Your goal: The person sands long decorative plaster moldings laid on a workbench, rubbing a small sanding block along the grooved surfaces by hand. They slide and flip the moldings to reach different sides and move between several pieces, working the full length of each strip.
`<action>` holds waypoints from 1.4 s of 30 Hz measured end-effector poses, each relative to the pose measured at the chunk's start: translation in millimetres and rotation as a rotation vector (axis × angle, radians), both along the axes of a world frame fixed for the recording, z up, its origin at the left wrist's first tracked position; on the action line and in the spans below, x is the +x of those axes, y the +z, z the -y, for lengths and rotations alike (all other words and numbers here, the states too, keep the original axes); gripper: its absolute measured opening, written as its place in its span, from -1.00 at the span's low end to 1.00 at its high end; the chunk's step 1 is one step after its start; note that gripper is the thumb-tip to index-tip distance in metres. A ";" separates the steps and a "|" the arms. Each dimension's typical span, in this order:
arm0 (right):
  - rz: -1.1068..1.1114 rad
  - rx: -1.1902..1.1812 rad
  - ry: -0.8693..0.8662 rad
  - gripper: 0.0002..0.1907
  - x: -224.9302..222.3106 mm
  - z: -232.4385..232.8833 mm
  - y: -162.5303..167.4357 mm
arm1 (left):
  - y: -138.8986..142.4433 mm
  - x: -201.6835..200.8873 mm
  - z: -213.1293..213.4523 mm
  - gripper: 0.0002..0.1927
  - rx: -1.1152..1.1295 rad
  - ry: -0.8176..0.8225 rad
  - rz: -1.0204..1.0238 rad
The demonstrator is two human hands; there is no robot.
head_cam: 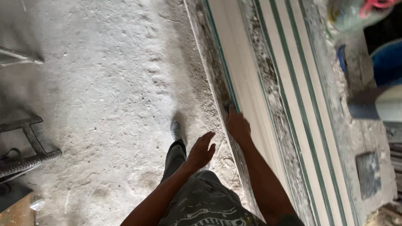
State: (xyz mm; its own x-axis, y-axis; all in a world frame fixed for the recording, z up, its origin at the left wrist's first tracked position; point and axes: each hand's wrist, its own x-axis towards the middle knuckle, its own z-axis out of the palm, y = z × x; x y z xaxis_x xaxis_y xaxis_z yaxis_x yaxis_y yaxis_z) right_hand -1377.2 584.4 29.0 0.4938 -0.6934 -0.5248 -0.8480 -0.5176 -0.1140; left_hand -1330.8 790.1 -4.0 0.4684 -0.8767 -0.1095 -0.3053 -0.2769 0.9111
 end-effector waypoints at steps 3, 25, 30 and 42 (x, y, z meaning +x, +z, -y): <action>0.035 -0.016 -0.005 -0.43 92.9 55.5 -23.3 | -0.7 31.3 14.0 -0.49 -0.023 0.011 0.016; 0.074 -0.087 0.139 -0.39 187.5 131.8 -47.8 | 2.2 222.1 10.8 -0.61 0.020 0.265 -0.108; 0.206 -0.127 0.234 -0.41 303.5 182.7 -40.4 | -4.3 277.9 23.7 -0.62 -0.024 0.329 -0.018; 0.097 -0.004 0.171 -0.46 504.5 280.6 -35.6 | -3.5 442.9 112.4 -0.61 0.196 0.321 -0.054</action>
